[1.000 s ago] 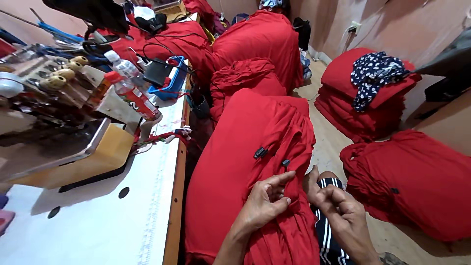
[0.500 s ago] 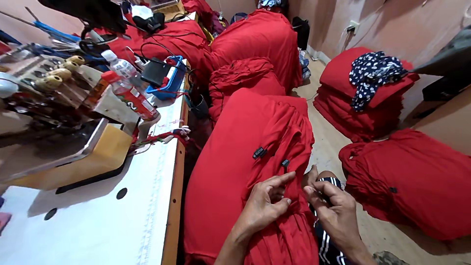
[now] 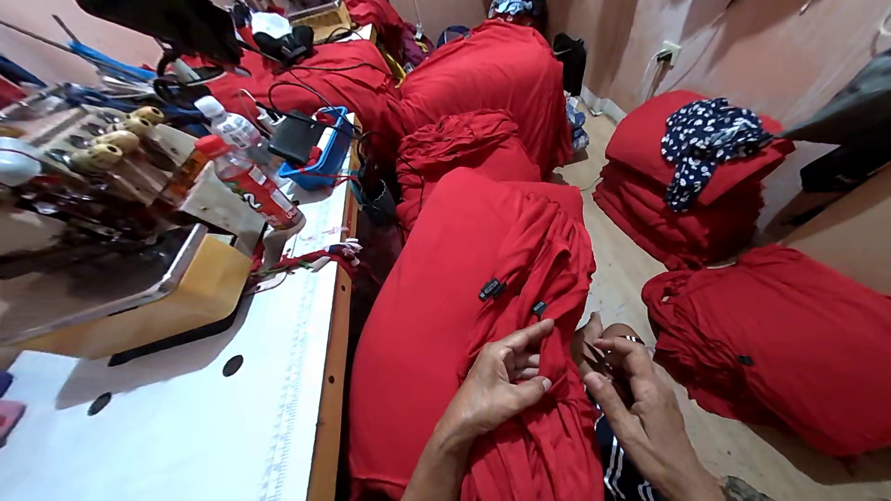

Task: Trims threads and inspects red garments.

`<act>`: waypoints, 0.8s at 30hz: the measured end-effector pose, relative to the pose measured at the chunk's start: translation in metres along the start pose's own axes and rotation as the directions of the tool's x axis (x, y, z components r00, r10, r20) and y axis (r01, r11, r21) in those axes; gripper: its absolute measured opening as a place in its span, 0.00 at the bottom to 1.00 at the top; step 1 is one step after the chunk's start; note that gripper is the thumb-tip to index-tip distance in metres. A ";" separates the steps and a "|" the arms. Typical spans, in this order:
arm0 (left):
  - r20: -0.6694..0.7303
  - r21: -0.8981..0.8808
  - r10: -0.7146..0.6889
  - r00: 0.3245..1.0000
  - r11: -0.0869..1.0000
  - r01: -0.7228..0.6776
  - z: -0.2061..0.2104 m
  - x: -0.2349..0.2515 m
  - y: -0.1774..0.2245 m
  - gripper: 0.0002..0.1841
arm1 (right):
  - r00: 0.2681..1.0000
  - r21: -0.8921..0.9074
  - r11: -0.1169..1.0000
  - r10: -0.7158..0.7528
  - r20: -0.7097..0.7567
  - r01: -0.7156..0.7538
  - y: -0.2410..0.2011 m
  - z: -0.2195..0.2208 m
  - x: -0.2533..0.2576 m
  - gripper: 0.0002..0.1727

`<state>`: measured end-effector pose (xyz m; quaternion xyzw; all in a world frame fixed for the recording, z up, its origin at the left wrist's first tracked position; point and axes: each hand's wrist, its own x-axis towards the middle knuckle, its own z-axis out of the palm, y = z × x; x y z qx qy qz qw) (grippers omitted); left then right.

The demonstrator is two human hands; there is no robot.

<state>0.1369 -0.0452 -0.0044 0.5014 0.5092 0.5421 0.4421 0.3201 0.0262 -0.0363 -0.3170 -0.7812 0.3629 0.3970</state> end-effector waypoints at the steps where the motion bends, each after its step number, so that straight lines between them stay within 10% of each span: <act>1: 0.001 -0.001 0.001 1.000 1.000 -0.001 0.000 0.000 0.000 0.34 | 0.999 -0.058 0.997 -0.048 -0.007 0.048 -0.002 0.002 -0.002 0.31; 8: 0.003 -0.037 -0.019 1.000 0.999 0.019 0.000 0.000 0.002 0.35 | 0.945 -0.309 0.908 -0.318 -0.073 0.282 -0.001 0.010 -0.002 0.16; 24: -0.001 -0.024 -0.045 0.999 0.999 0.045 0.001 0.001 0.004 0.34 | 0.932 -0.353 0.885 -0.353 -0.086 0.303 0.001 0.012 -0.002 0.14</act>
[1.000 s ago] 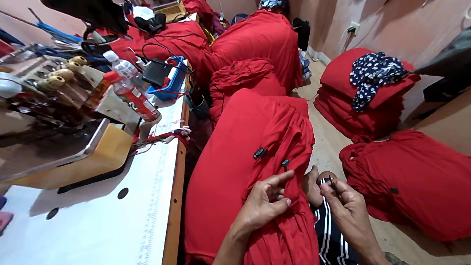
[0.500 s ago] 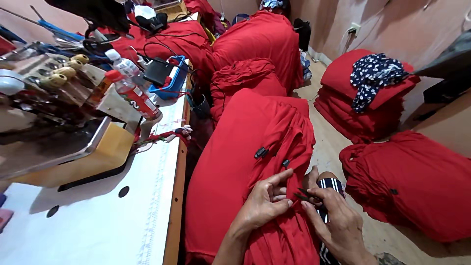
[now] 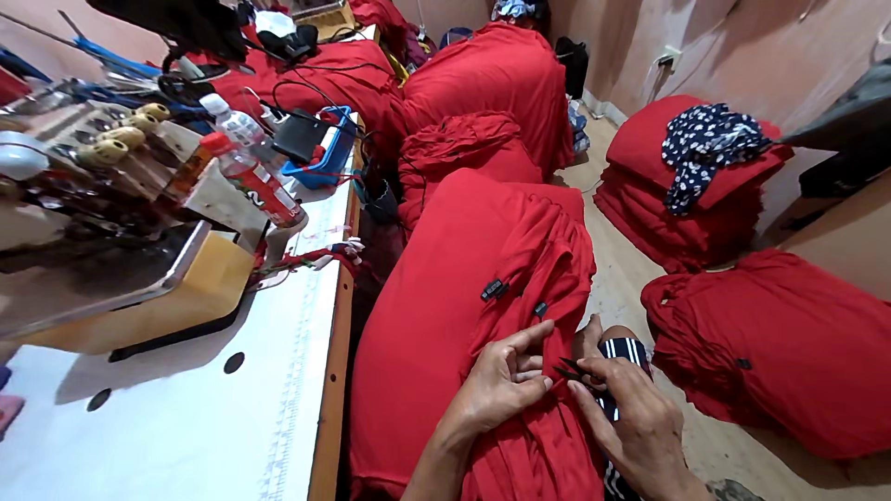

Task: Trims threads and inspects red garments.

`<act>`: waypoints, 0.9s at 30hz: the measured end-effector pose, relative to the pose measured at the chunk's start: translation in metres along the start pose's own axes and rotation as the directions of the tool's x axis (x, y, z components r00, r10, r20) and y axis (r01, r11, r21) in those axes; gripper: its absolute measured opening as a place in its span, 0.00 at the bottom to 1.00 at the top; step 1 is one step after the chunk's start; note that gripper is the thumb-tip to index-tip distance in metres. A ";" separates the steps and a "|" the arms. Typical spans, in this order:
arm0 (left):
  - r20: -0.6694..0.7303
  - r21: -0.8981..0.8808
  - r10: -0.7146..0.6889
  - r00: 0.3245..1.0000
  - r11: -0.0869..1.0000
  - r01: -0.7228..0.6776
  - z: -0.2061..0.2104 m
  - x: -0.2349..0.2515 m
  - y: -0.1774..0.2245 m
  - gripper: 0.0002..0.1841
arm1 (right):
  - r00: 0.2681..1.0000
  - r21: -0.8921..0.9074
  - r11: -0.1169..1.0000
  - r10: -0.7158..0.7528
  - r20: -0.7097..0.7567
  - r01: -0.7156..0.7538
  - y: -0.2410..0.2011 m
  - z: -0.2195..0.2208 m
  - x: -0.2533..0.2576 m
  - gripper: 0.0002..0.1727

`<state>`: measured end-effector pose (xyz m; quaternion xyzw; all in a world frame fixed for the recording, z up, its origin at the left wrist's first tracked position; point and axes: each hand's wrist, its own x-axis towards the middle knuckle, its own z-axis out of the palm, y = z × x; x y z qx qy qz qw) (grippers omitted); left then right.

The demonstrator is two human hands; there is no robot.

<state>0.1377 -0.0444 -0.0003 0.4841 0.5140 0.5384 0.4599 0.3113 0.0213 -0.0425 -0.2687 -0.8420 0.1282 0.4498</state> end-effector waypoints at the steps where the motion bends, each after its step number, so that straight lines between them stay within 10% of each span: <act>1: 0.000 0.001 -0.002 1.000 1.000 0.002 0.000 0.000 0.000 0.34 | 1.000 0.009 1.000 0.001 -0.001 -0.001 0.000 0.001 0.000 0.14; 18: -0.011 -0.039 -0.003 1.000 0.999 0.003 -0.001 -0.001 0.000 0.34 | 0.960 0.253 0.930 0.281 -0.016 -0.268 0.006 -0.001 0.003 0.19; 27: 0.016 0.003 -0.011 1.000 1.000 0.011 0.000 0.000 -0.002 0.33 | 1.000 0.229 0.973 0.002 0.027 -0.008 0.000 0.018 0.009 0.08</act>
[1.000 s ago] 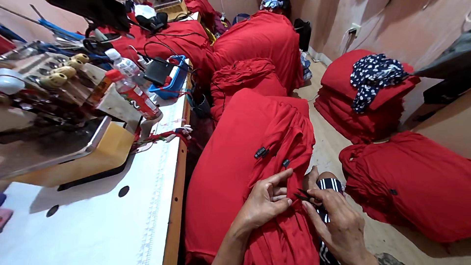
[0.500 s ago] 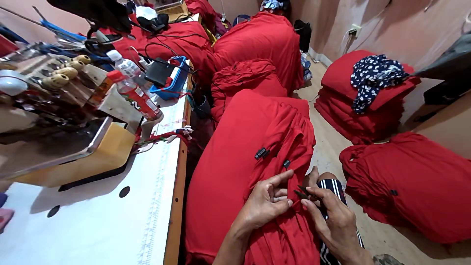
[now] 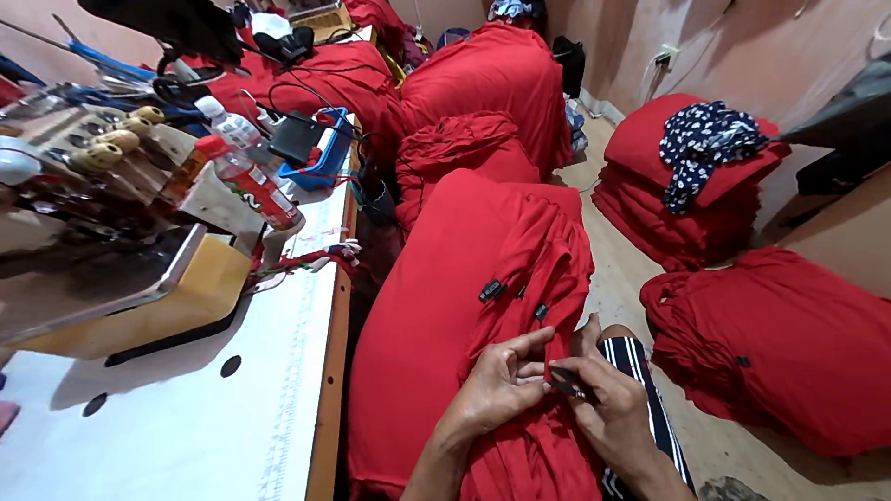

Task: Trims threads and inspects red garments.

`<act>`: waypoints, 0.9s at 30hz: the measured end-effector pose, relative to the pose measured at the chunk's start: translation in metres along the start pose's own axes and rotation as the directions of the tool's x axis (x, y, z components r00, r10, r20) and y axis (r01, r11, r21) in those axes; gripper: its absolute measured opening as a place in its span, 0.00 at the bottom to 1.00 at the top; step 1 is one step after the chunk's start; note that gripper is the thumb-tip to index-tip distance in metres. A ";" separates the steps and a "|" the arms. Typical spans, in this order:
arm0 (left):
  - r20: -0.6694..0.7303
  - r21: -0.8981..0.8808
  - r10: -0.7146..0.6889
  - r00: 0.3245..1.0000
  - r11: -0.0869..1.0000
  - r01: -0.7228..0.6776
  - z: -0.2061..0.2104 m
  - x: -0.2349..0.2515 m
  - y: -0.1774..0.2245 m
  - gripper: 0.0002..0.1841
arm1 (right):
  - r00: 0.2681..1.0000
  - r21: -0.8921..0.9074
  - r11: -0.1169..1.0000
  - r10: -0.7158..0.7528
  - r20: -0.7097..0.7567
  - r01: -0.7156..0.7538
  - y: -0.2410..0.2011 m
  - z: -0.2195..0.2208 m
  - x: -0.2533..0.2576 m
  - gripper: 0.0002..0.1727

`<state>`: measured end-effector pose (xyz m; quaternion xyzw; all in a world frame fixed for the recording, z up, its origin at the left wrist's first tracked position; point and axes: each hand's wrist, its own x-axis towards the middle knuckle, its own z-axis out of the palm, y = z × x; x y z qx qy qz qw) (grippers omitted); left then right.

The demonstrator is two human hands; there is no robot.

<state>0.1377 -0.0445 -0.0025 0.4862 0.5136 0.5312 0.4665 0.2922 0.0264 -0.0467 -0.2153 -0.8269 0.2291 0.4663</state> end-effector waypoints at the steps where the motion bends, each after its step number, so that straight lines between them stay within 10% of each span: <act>1: -0.003 -0.001 0.001 1.000 1.000 -0.001 0.000 0.000 0.000 0.33 | 1.000 -0.013 1.000 0.004 -0.001 -0.004 0.000 0.000 0.001 0.08; 17: -0.015 -0.052 -0.014 1.000 0.999 0.013 -0.001 -0.001 0.002 0.33 | 0.978 0.073 0.978 0.199 -0.064 -0.194 0.005 -0.006 -0.001 0.11; 27: -0.061 -0.040 -0.065 0.996 0.997 0.063 0.002 -0.001 0.005 0.33 | 0.999 0.027 0.999 0.027 -0.044 -0.026 0.005 -0.001 0.000 0.08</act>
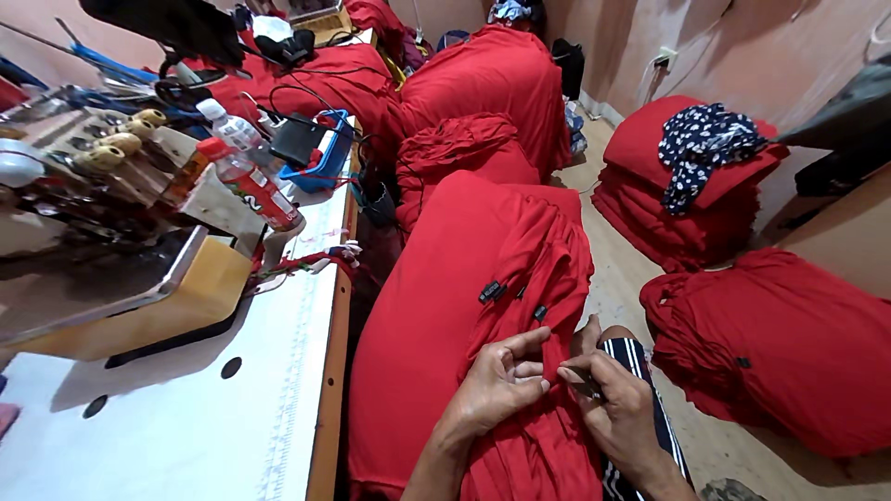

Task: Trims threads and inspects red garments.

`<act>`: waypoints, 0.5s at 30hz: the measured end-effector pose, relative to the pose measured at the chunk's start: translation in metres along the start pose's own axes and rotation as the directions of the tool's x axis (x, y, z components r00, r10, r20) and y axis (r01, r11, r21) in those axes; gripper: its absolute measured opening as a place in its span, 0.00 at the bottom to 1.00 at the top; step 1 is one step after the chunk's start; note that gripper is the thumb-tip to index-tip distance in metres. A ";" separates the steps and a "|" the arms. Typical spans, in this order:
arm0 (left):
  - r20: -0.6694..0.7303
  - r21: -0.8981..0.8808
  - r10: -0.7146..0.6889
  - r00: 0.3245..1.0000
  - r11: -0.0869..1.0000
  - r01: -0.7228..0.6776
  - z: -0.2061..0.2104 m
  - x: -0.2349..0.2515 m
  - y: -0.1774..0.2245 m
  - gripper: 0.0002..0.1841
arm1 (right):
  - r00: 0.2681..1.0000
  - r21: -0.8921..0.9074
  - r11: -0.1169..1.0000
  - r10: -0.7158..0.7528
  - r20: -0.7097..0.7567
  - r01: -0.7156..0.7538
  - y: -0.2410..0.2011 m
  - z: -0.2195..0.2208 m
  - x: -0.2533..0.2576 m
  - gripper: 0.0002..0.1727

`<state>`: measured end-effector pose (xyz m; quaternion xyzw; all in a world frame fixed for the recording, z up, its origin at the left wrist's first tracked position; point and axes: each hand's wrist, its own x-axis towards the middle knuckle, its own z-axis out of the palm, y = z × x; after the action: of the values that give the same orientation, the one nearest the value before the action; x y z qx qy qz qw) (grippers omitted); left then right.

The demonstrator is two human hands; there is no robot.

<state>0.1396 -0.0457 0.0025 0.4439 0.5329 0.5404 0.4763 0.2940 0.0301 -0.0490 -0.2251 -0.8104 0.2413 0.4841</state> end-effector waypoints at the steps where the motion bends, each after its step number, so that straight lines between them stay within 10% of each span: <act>1: -0.001 -0.002 0.001 1.000 1.000 -0.001 0.000 0.000 0.000 0.33 | 1.000 -0.016 1.000 0.006 0.006 -0.006 -0.001 0.000 0.000 0.09; 15: -0.057 -0.018 0.047 0.997 0.999 -0.048 0.002 0.000 -0.001 0.32 | 0.967 0.310 0.918 0.217 0.132 -0.248 -0.011 -0.013 0.001 0.12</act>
<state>0.1411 -0.0450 0.0018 0.4363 0.5300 0.5691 0.4526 0.3035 0.0239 -0.0361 -0.2255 -0.7495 0.4371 0.4431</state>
